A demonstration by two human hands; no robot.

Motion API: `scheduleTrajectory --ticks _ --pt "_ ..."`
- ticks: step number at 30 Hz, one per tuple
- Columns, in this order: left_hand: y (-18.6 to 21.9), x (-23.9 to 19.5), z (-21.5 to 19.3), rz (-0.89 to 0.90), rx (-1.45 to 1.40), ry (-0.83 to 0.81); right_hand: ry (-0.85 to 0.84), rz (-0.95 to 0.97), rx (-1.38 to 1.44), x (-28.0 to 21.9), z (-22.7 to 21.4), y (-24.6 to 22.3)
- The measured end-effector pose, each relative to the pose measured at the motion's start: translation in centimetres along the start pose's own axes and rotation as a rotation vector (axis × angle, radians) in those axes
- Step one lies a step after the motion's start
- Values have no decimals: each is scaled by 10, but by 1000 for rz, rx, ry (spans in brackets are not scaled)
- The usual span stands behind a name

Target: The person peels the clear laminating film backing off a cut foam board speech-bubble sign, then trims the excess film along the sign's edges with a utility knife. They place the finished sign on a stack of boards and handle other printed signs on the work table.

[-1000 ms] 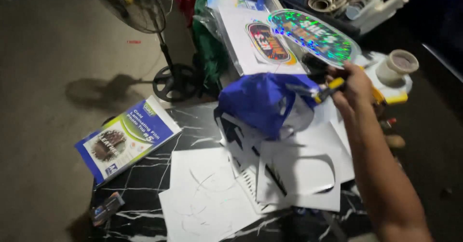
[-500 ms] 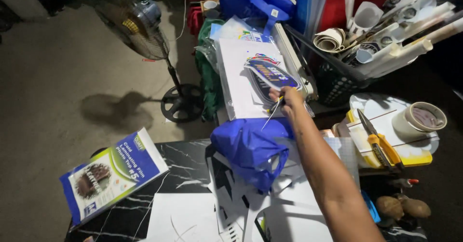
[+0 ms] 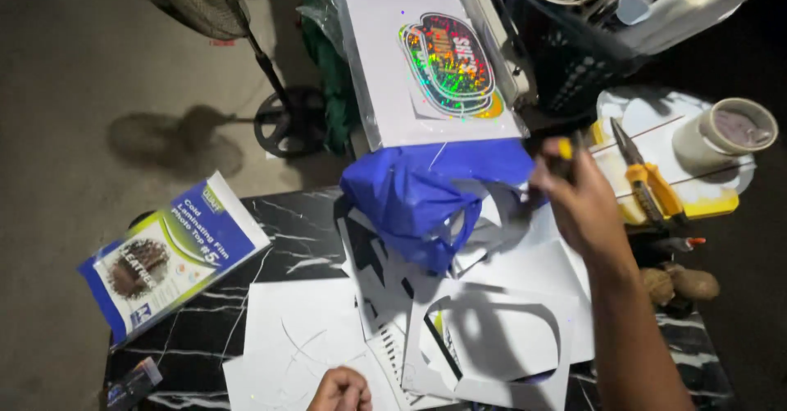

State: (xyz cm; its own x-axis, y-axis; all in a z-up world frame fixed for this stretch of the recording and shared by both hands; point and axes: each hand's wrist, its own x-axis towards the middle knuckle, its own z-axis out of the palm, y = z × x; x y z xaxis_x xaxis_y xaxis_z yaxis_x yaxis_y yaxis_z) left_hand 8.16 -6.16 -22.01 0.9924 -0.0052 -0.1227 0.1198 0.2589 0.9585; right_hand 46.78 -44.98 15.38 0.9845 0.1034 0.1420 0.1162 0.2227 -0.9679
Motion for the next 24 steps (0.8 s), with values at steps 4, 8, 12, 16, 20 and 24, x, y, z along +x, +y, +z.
scheduleTrajectory --ticks 4,8,12,16,20,24 --pt "231 46 94 -301 -117 82 -9 261 -209 -119 7 8" --pt "280 46 119 -420 155 143 44 718 -556 -218 6 88" --pt "264 30 101 -336 712 54 -58 649 -724 -262 23 133" --pt "259 14 58 -601 1029 404 -139 478 -933 -259 52 124" --pt "239 -3 -11 -570 1222 613 -172 575 -986 -246 65 115" --pt "232 1 -21 -452 1416 360 -220 504 -1087 -243 70 112"
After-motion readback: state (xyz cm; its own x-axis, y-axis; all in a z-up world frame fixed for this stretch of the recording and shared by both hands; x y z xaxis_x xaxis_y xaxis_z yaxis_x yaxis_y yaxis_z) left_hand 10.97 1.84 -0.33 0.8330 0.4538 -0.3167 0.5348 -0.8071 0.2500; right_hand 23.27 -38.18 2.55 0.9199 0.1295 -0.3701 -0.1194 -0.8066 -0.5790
